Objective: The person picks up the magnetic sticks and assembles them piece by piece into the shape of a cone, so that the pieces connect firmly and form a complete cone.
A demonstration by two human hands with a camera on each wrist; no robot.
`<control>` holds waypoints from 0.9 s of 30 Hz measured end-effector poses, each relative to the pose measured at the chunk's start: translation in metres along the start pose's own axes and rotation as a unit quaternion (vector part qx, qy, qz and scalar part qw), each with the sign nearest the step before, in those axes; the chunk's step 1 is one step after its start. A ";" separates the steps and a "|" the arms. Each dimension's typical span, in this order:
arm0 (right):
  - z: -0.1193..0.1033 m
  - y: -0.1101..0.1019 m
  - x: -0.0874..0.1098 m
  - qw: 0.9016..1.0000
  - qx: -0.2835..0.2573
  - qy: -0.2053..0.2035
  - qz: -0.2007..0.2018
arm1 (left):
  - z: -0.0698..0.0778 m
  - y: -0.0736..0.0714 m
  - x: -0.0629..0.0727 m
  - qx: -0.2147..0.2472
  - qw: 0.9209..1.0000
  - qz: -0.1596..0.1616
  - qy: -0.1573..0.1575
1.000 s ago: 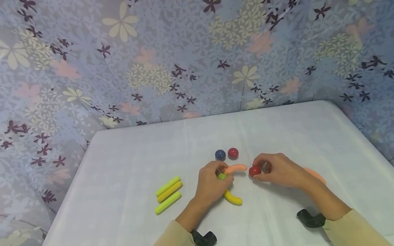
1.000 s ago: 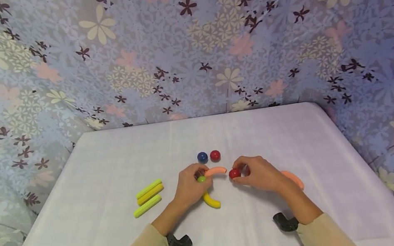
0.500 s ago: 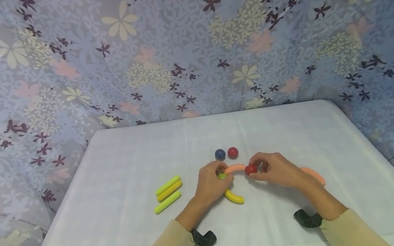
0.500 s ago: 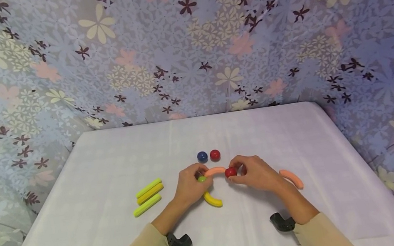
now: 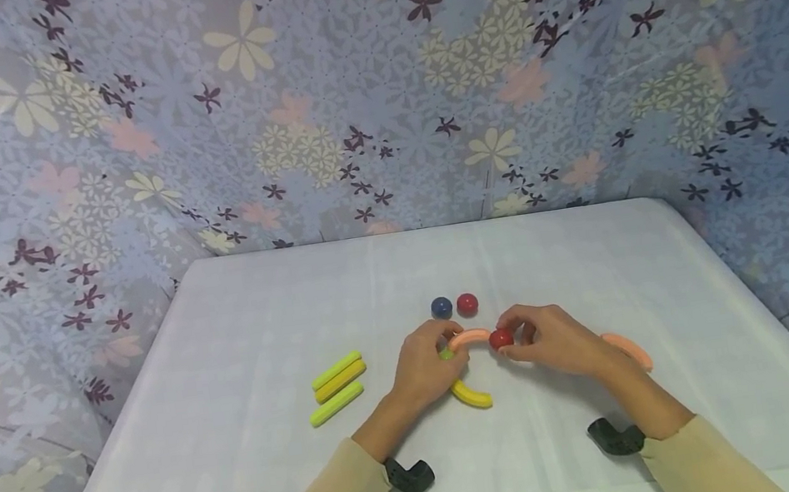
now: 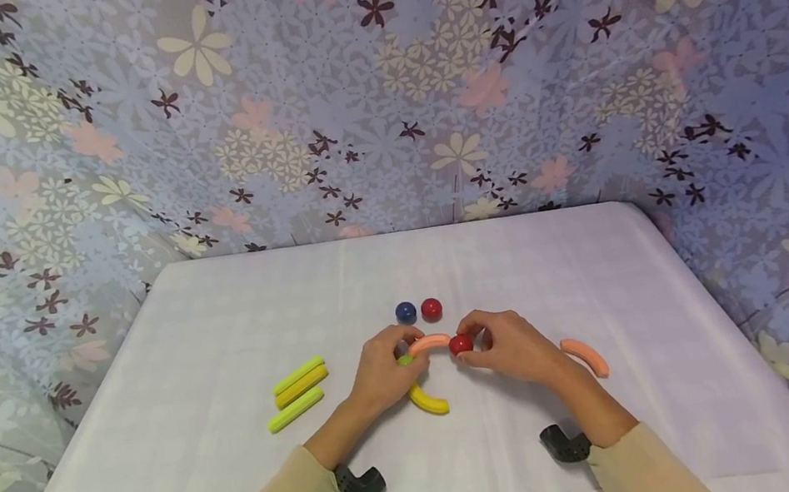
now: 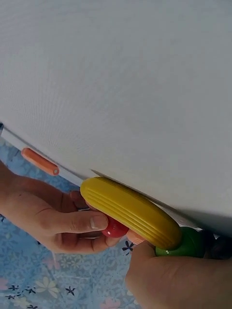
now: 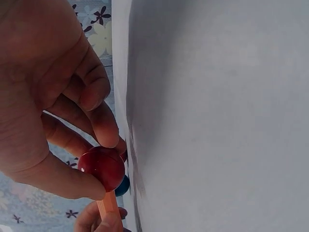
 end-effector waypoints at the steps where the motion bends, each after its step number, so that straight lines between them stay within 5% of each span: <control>1: -0.001 0.000 0.000 1.000 -0.001 -0.002 -0.002 | 0.000 -0.001 0.000 -0.001 1.000 0.004 0.000; 10: -0.002 -0.003 -0.010 1.000 -0.002 -0.025 -0.008 | -0.002 -0.003 0.001 -0.020 1.000 0.021 0.000; 21: -0.006 -0.015 -0.041 1.000 -0.010 0.020 0.011 | -0.003 -0.003 0.000 -0.041 0.999 0.009 -0.008; 27: -0.009 -0.016 -0.056 1.000 -0.005 0.006 0.019 | -0.002 -0.001 -0.001 -0.040 0.999 0.005 -0.005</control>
Point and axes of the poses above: each hand's wrist, its own x-axis away from the middle knuckle, its own y-axis out of the palm, z = x × y, the point moved 8 cm from there along -x, towards the middle knuckle, and after that the axes turned 9 degrees about -z, right-handed, at the moved point
